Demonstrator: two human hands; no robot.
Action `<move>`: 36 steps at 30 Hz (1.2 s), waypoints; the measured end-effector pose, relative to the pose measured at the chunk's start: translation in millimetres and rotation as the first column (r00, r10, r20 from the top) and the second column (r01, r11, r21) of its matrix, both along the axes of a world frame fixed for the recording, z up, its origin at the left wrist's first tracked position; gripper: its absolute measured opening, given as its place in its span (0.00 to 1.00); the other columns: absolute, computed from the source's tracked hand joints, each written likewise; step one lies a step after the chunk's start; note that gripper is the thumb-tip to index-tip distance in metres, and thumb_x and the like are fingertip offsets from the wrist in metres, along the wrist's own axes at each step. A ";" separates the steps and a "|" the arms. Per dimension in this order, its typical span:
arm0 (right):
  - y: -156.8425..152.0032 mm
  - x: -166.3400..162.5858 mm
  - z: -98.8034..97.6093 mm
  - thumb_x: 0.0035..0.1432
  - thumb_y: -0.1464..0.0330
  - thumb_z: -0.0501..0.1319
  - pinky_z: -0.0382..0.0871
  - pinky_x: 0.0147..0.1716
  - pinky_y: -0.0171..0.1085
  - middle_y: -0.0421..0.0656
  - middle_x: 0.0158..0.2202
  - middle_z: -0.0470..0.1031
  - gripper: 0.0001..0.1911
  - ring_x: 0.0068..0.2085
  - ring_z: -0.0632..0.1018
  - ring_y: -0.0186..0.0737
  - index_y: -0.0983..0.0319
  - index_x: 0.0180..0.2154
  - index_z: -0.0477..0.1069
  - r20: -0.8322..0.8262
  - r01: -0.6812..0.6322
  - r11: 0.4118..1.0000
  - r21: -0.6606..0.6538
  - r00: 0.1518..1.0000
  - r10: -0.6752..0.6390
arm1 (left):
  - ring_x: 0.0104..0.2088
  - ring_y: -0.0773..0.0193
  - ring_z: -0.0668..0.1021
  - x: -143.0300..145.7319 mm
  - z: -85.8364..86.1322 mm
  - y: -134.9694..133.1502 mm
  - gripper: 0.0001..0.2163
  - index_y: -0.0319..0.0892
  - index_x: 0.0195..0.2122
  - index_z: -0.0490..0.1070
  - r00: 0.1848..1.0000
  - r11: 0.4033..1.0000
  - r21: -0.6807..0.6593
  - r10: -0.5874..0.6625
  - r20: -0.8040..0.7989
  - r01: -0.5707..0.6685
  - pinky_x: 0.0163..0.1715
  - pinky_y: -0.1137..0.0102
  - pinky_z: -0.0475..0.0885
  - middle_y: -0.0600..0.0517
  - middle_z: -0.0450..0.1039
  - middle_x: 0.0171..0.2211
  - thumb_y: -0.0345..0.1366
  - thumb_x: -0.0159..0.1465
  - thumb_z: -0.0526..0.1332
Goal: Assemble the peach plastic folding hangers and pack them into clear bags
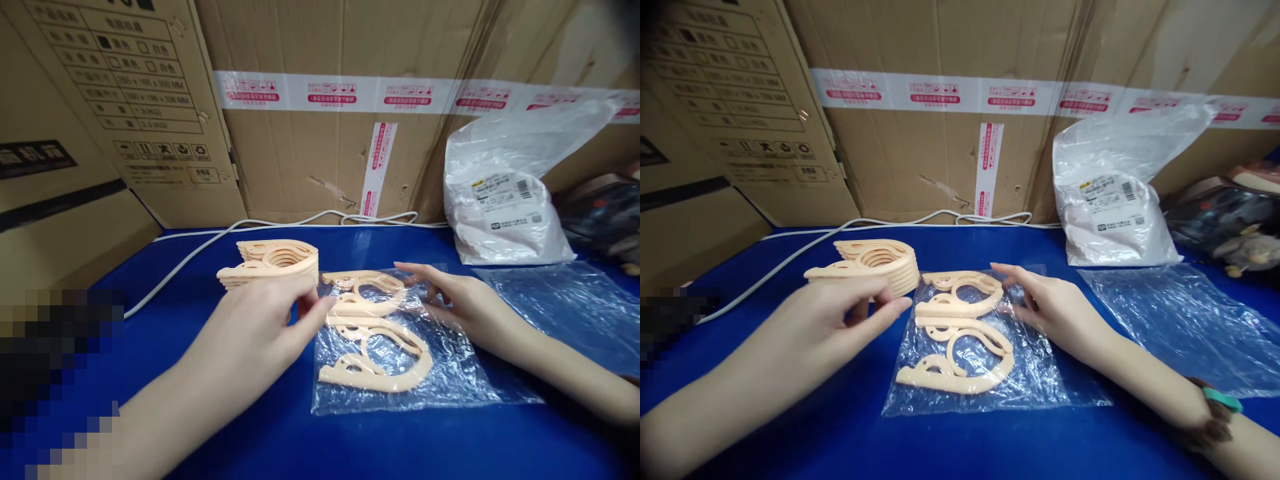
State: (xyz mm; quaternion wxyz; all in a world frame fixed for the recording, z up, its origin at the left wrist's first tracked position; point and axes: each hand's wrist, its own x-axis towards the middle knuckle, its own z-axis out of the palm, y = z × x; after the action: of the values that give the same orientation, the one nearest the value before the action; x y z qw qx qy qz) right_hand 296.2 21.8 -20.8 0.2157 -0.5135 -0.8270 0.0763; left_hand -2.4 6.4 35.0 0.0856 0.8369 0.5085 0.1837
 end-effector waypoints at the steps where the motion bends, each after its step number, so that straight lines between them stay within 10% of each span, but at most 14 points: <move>1: -0.3 1.7 1.2 0.63 0.58 0.58 0.69 0.27 0.36 0.40 0.39 0.79 0.27 0.26 0.74 0.34 0.54 0.62 0.60 0.003 0.000 1.000 -0.004 1.000 0.000 | 0.21 0.68 0.69 -3.8 5.6 1.9 0.15 0.43 0.24 0.66 0.997 0.997 0.058 -0.050 0.052 0.047 0.21 0.72 0.59 0.58 0.67 0.20 0.42 0.68 0.54; 6: 1.7 12.0 7.6 0.64 0.58 0.56 0.69 0.29 0.38 0.41 0.39 0.80 0.26 0.29 0.77 0.38 0.55 0.61 0.61 0.025 0.043 0.999 -0.008 0.999 -0.043 | 0.42 0.63 0.75 -35.7 27.8 27.8 0.11 0.46 0.46 0.71 0.984 0.956 0.259 -0.160 0.075 0.136 0.41 0.72 0.68 0.55 0.74 0.43 0.44 0.67 0.57; 11: 4.9 22.3 14.5 0.64 0.58 0.55 0.69 0.28 0.40 0.43 0.37 0.80 0.25 0.27 0.76 0.39 0.56 0.61 0.63 0.002 0.082 0.996 0.031 0.997 -0.082 | 0.65 0.47 0.60 -73.7 23.0 62.5 0.42 0.51 0.68 0.50 0.998 0.997 -0.047 -0.054 -0.032 0.053 0.63 0.57 0.58 0.50 0.53 0.68 0.56 0.55 0.66; 22: -2.1 20.9 26.0 0.65 0.61 0.56 0.71 0.31 0.38 0.43 0.39 0.79 0.25 0.35 0.79 0.39 0.57 0.61 0.61 -0.059 0.078 0.997 0.020 0.995 -0.077 | 0.59 0.46 0.70 -92.4 12.3 83.9 0.34 0.56 0.60 0.65 0.999 0.970 -0.238 0.033 -0.030 -0.039 0.60 0.54 0.63 0.52 0.68 0.61 0.57 0.52 0.67; 31: -19.7 -8.3 47.4 0.64 0.62 0.59 0.73 0.41 0.38 0.45 0.45 0.76 0.15 0.43 0.77 0.41 0.57 0.51 0.69 -0.079 0.013 0.935 0.354 0.997 0.016 | 0.52 0.53 0.75 -48.9 23.7 42.0 0.31 0.50 0.59 0.66 0.967 0.965 0.153 -0.230 0.108 0.212 0.52 0.63 0.71 0.51 0.71 0.55 0.51 0.56 0.68; 36: -39.0 -41.1 62.2 0.55 0.54 0.66 0.71 0.53 0.42 0.48 0.61 0.65 0.38 0.59 0.70 0.49 0.54 0.63 0.55 0.022 -0.292 0.925 0.242 0.955 0.296 | 0.56 0.55 0.71 -5.6 3.9 1.2 0.31 0.44 0.61 0.60 0.920 0.890 0.311 -0.380 0.100 0.334 0.55 0.63 0.68 0.47 0.68 0.56 0.46 0.59 0.67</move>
State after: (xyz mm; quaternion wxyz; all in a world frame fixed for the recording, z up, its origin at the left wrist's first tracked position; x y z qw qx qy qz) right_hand 255.1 -17.2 41.4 0.2692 -0.3530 -0.8960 0.0098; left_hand -7.9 7.6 38.9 0.0353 0.9023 0.3050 0.3025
